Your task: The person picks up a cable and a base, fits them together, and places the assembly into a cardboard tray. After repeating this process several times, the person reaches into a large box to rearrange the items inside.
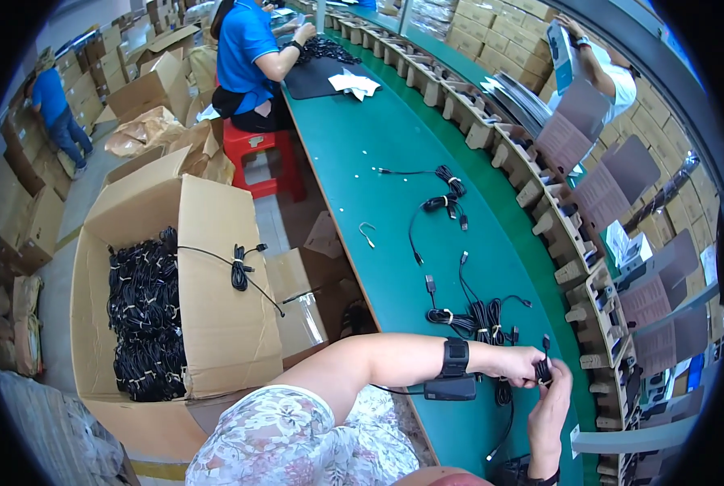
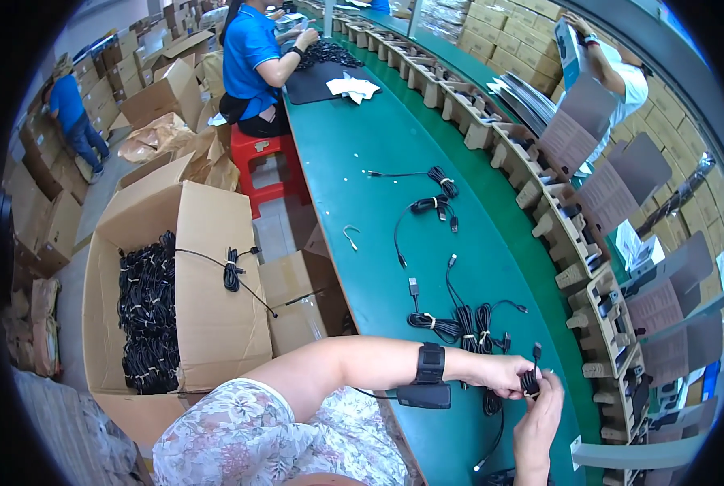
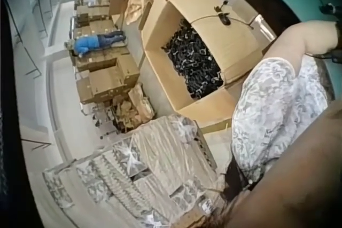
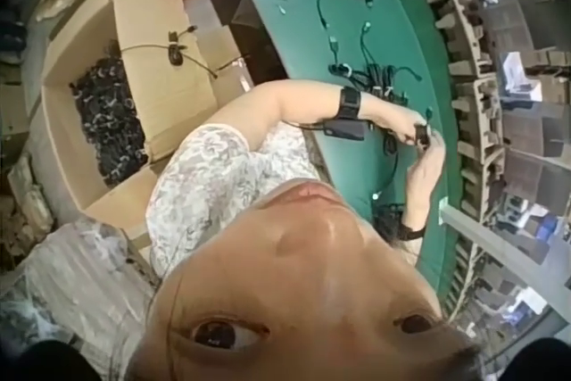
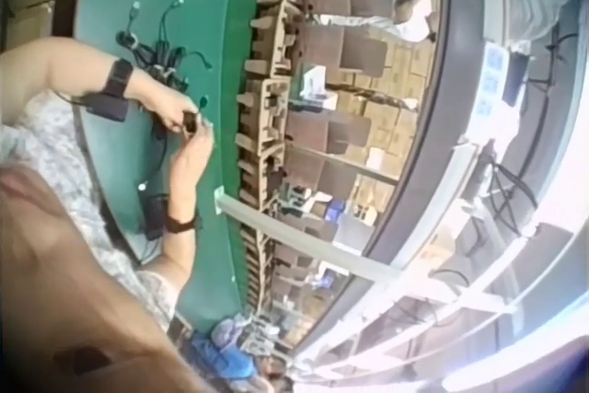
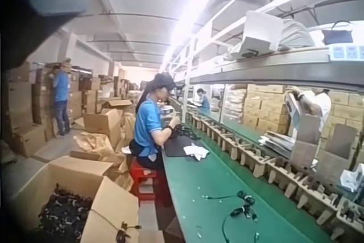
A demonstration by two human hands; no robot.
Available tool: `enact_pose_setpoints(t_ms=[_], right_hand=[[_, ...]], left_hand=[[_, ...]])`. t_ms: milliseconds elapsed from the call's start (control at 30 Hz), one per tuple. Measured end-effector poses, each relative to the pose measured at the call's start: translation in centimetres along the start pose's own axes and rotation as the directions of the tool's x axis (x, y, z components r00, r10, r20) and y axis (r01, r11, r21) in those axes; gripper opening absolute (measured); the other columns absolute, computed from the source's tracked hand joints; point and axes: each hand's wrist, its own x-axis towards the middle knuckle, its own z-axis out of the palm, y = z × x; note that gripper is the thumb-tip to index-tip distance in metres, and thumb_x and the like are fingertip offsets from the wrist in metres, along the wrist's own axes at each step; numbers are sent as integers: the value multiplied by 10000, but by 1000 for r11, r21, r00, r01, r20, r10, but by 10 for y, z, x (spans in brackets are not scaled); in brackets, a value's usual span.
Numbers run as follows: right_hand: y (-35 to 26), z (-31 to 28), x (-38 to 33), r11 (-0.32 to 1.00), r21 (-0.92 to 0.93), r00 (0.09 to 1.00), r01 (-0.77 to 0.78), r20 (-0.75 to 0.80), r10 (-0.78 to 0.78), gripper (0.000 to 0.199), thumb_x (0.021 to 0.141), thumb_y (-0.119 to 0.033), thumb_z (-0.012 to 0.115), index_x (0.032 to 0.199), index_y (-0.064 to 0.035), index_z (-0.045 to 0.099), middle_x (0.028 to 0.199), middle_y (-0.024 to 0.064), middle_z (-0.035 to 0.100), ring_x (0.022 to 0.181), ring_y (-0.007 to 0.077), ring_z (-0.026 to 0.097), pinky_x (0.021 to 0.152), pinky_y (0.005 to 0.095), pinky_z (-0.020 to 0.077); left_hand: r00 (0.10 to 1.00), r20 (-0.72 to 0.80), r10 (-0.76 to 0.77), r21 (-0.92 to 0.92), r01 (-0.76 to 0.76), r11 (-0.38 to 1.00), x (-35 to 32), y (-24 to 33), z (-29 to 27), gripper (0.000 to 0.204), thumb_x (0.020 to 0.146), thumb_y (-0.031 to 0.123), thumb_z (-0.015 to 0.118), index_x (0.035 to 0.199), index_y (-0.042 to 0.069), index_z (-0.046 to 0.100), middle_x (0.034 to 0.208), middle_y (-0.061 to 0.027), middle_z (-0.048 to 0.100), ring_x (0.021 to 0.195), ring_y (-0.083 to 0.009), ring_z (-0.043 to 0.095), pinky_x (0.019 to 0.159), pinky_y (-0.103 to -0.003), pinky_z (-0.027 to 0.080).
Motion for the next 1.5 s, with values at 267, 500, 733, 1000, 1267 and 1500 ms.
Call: enact_pose_setpoints(t_ms=[267,500,733,1000,1267,1500], right_hand=[[13,-16,3,980,67,980,-188,80,183,375,751,104,519,1118,37,479,975,205,526,888,367,535,749,399,443],[122,-65,-4,900,-189,903,-394,-261,340,265,908,-86,472,1146,26,503,1102,194,564,1004,332,541,872,324,410],[256,-81,1,645,-158,620,-748,-516,592,303,881,-225,515,1088,-11,569,973,223,610,896,351,591,776,387,462],[308,-61,-48,611,-540,754,-579,-68,653,194,823,-159,517,905,5,578,901,237,600,873,411,565,726,476,455],[351,-60,-28,592,-526,664,-611,65,745,273,820,-188,508,889,75,536,925,316,563,925,467,524,752,483,434],[396,-3,-42,545,-295,620,-784,-360,697,283,841,-201,512,968,50,540,958,306,574,916,459,545,756,468,443]], left_hand=[[996,-2,93,78,-92,993,-13,2,1,169,863,118,559,1007,58,493,662,-6,532,454,-43,436,406,-185,309],[879,-229,417,780,-91,619,-3,-19,-6,302,856,233,589,1072,63,465,699,-69,575,628,-199,570,554,-343,449],[924,-192,329,837,-21,547,-3,-15,-6,297,846,129,591,1113,81,468,734,-76,586,653,-212,592,557,-321,450],[923,-195,333,859,-2,511,-10,-15,-7,290,847,160,577,1107,93,468,774,-102,597,683,-271,607,570,-370,462],[924,-161,346,871,-32,490,-14,-19,-8,241,857,168,552,1058,93,442,764,-102,582,671,-295,587,559,-408,449],[922,-152,355,879,-38,475,-9,-19,-10,223,845,147,561,1023,71,452,752,-107,575,704,-306,583,594,-422,442]])
